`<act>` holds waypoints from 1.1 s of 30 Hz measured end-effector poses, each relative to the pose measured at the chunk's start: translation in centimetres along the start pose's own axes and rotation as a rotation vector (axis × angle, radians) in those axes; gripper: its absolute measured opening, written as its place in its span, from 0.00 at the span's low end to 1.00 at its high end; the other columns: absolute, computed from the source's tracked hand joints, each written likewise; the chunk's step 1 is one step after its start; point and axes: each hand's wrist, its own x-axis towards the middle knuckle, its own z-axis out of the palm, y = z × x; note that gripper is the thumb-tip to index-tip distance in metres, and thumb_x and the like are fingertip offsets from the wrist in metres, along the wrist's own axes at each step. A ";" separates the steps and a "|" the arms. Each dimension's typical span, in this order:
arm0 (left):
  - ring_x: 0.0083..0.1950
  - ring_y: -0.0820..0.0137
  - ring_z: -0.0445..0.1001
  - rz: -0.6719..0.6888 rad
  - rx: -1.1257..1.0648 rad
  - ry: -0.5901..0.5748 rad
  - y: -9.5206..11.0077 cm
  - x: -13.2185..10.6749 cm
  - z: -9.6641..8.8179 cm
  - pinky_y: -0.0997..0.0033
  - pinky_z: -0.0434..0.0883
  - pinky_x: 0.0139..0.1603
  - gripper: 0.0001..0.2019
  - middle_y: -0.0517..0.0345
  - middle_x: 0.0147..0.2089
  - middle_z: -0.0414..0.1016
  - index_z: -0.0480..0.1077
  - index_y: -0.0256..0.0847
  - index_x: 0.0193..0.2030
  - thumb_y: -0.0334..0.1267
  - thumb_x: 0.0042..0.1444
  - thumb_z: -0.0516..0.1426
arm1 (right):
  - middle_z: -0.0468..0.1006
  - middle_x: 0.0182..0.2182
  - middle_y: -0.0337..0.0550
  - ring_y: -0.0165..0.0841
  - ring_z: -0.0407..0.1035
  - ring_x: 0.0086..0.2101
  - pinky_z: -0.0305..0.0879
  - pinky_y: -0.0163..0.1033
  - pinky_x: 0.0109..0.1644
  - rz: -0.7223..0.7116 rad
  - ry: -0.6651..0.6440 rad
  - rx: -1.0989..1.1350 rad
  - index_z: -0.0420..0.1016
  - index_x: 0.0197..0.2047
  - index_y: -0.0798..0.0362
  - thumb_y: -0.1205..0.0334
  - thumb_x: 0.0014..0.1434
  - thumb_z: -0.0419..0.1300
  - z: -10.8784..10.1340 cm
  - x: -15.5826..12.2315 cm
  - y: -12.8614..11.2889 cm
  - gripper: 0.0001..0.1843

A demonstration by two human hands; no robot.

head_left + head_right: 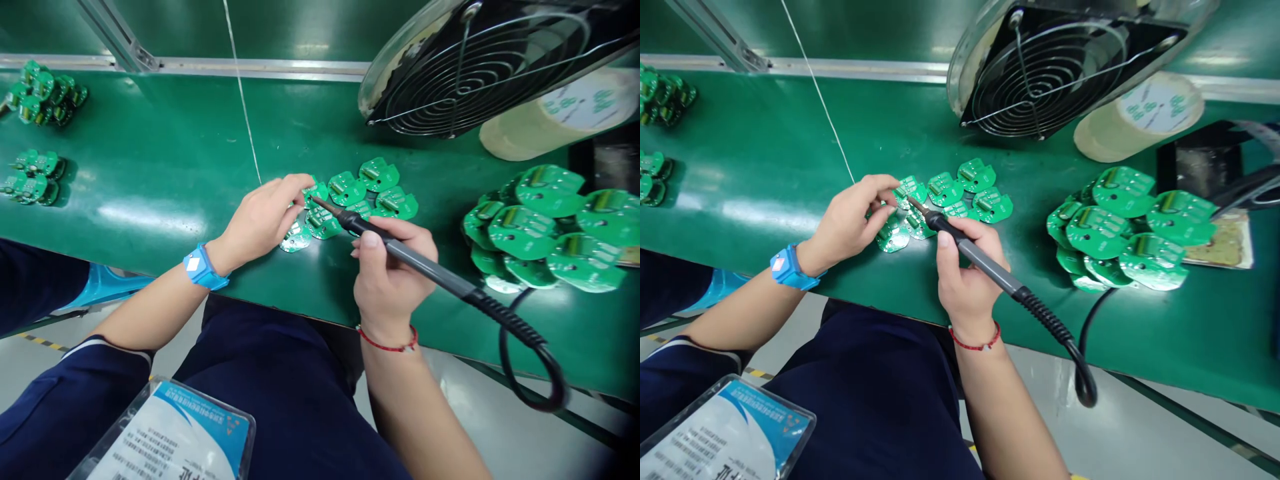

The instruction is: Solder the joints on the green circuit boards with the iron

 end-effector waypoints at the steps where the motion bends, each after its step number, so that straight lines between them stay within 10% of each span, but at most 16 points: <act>1: 0.39 0.73 0.74 0.005 -0.086 -0.003 0.5 -0.3 -0.1 0.73 0.71 0.41 0.14 0.59 0.40 0.75 0.62 0.38 0.55 0.26 0.64 0.50 | 0.80 0.40 0.41 0.34 0.77 0.36 0.78 0.47 0.45 0.011 -0.024 0.006 0.74 0.50 0.47 0.54 0.62 0.61 0.0 0.0 -0.1 0.14; 9: 0.39 0.74 0.71 0.198 -0.152 0.022 3.4 -0.3 1.4 0.78 0.69 0.38 0.04 0.57 0.38 0.72 0.63 0.36 0.45 0.27 0.65 0.53 | 0.81 0.48 0.40 0.33 0.78 0.45 0.78 0.42 0.50 -0.104 -0.170 0.031 0.75 0.53 0.45 0.62 0.61 0.62 0.0 0.9 -1.6 0.16; 16: 0.34 0.68 0.70 0.377 0.373 0.059 2.8 0.9 -1.0 0.67 0.65 0.35 0.08 0.58 0.33 0.75 0.69 0.39 0.36 0.32 0.67 0.52 | 0.81 0.46 0.39 0.34 0.77 0.46 0.77 0.46 0.52 0.013 -0.063 0.083 0.75 0.51 0.44 0.61 0.60 0.64 0.1 1.0 -1.3 0.15; 26: 0.35 0.71 0.73 0.016 0.154 -0.144 2.6 -3.3 -1.7 0.72 0.69 0.36 0.07 0.57 0.35 0.77 0.71 0.37 0.40 0.29 0.64 0.51 | 0.80 0.42 0.40 0.30 0.73 0.30 0.75 0.47 0.41 0.042 -0.097 -0.007 0.75 0.54 0.42 0.55 0.61 0.63 -2.4 0.5 -0.3 0.17; 33: 0.31 0.71 0.68 -0.105 0.207 0.016 2.5 -3.1 -1.6 0.69 0.65 0.35 0.08 0.57 0.30 0.72 0.72 0.37 0.34 0.26 0.58 0.52 | 0.77 0.28 0.37 0.29 0.71 0.25 0.68 0.38 0.29 0.005 0.006 0.068 0.79 0.43 0.49 0.57 0.60 0.63 -4.5 -2.0 0.4 0.09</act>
